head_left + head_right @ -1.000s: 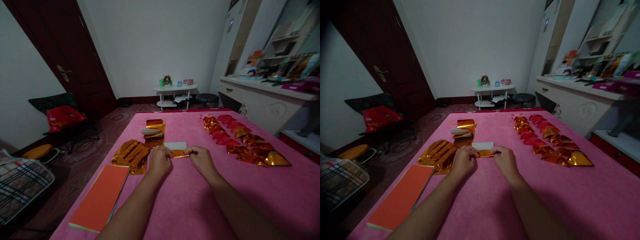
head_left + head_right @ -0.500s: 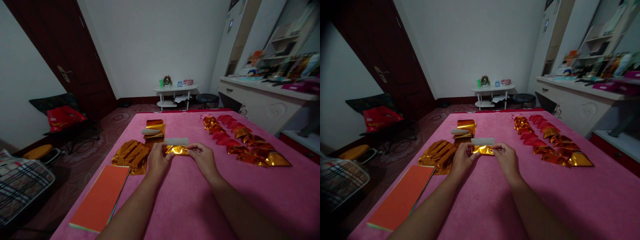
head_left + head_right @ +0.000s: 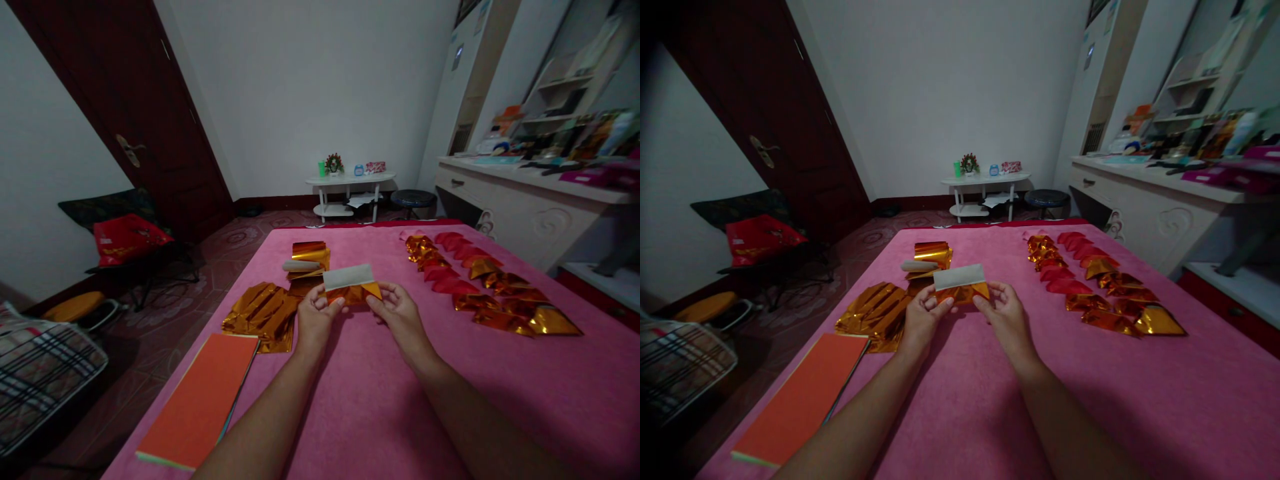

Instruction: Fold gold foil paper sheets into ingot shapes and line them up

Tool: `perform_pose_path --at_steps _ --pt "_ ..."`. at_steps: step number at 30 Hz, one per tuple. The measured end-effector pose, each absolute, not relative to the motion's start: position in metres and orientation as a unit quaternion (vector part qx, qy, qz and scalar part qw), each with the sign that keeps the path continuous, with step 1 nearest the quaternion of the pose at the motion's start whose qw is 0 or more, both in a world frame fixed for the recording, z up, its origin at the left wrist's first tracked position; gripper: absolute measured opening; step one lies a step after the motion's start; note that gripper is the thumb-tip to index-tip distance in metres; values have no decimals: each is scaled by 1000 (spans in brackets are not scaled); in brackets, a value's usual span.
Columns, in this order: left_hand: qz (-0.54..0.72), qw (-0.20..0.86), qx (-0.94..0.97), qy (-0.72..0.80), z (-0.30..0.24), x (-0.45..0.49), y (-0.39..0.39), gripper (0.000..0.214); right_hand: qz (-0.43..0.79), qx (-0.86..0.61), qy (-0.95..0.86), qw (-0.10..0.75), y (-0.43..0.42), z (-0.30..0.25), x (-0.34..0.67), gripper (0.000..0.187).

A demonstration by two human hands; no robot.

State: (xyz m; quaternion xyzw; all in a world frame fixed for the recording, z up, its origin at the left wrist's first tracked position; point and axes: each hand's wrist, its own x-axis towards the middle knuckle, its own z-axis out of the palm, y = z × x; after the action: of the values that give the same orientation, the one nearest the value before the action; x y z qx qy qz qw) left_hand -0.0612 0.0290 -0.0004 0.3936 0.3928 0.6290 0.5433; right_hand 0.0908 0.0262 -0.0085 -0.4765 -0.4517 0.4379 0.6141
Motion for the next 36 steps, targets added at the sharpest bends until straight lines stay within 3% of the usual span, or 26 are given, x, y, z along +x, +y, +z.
perform_pose_path --at_steps 3,8,13,20,25,31,36 --pt "621 556 395 387 3 -54 23 45 461 -478 -479 574 23 -8 87 37" --pt "610 555 405 395 6 -45 16 32 470 -464 -446 604 21 -9 88 30" --pt "637 537 371 410 3 -51 22 36 510 -441 -428 601 23 -10 96 30" --pt "682 545 310 377 1 -56 26 42 561 -428 -478 523 15 -3 87 33" --pt "639 597 328 358 0 -50 22 36 560 -429 -459 539 10 -5 74 33" --pt "566 482 483 463 -12 -62 32 45 533 -431 -477 551 14 -6 85 37" --pt "509 495 547 443 -14 -67 36 46 576 -413 -459 535 20 -1 98 29"
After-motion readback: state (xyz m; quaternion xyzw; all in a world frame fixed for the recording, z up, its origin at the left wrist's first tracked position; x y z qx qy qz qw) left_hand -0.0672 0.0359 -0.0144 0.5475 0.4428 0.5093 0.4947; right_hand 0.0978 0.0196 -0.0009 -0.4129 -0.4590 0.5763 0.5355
